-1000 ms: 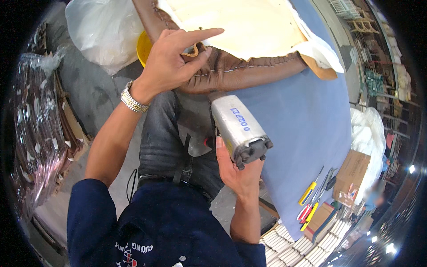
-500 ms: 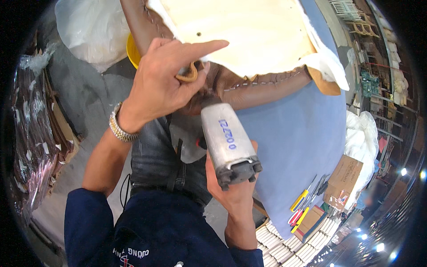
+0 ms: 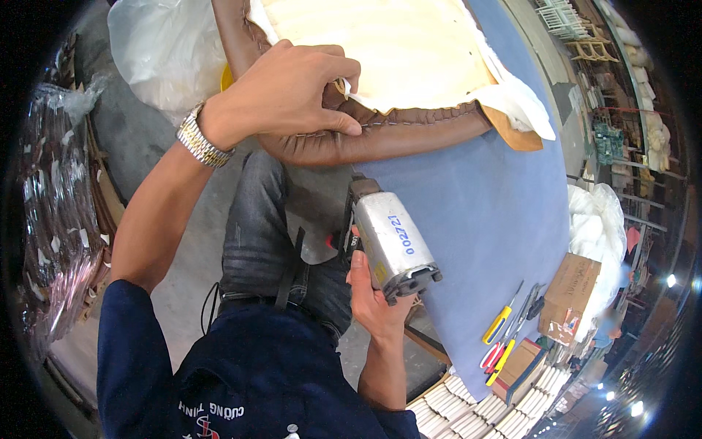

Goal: The person staples white fabric onto a brown upholstered frame using a pneumatic staple gun, then trims excess fabric with a yellow utility knife. They repeatedly pull and smooth the fabric, rotate the frame, and continue stapling along the edges. The finished piece is placed on a stack of similar items.

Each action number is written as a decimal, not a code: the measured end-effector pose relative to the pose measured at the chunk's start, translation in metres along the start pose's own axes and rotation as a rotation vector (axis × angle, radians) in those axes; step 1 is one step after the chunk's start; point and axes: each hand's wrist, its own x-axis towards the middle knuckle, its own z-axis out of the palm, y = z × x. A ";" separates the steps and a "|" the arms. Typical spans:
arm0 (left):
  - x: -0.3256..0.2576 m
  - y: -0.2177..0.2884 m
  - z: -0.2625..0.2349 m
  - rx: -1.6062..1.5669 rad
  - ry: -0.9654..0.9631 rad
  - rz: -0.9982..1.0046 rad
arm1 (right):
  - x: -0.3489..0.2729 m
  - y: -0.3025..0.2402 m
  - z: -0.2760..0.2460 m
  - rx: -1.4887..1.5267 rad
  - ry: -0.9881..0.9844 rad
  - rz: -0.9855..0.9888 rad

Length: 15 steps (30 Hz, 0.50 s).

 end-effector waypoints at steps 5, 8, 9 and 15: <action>0.001 -0.004 0.002 -0.127 -0.094 -0.124 | 0.007 0.009 0.003 -0.106 -0.047 -0.092; 0.000 -0.001 0.004 -0.173 -0.066 -0.153 | 0.019 0.019 0.005 -0.286 -0.077 -0.196; -0.001 -0.001 0.004 -0.188 -0.046 -0.155 | 0.022 0.020 0.006 -0.335 -0.084 -0.223; -0.006 0.003 0.011 -0.163 0.030 -0.112 | 0.031 -0.001 0.006 -0.482 -0.130 -0.197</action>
